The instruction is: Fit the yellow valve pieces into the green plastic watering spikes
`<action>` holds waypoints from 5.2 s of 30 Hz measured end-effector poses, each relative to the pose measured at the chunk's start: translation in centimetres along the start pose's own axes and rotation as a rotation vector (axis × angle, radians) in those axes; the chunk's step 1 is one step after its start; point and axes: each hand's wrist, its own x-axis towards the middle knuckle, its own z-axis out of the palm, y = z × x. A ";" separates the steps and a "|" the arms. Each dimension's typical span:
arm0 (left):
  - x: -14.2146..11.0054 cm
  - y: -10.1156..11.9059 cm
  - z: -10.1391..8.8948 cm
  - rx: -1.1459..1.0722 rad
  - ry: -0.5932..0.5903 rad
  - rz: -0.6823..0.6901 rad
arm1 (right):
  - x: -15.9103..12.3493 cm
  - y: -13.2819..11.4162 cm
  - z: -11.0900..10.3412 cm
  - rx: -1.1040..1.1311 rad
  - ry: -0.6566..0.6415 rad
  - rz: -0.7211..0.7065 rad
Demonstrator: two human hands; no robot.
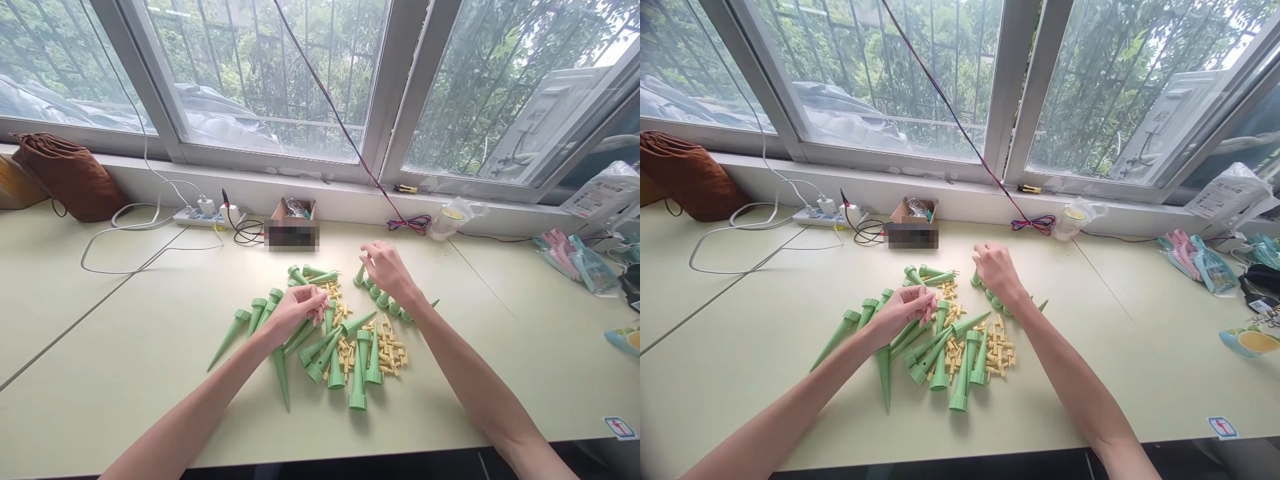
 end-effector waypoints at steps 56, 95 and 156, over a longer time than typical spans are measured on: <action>0.2 -0.3 -0.5 0.198 0.123 0.070 | -1.7 -2.7 6.0 0.293 -0.349 -0.002; 0.4 -0.2 -0.4 0.103 0.193 0.018 | -1.9 -4.7 1.6 0.481 -0.275 -0.008; 0.2 0.0 -0.8 0.120 0.341 0.126 | -2.0 -3.9 4.6 0.301 -0.467 -0.154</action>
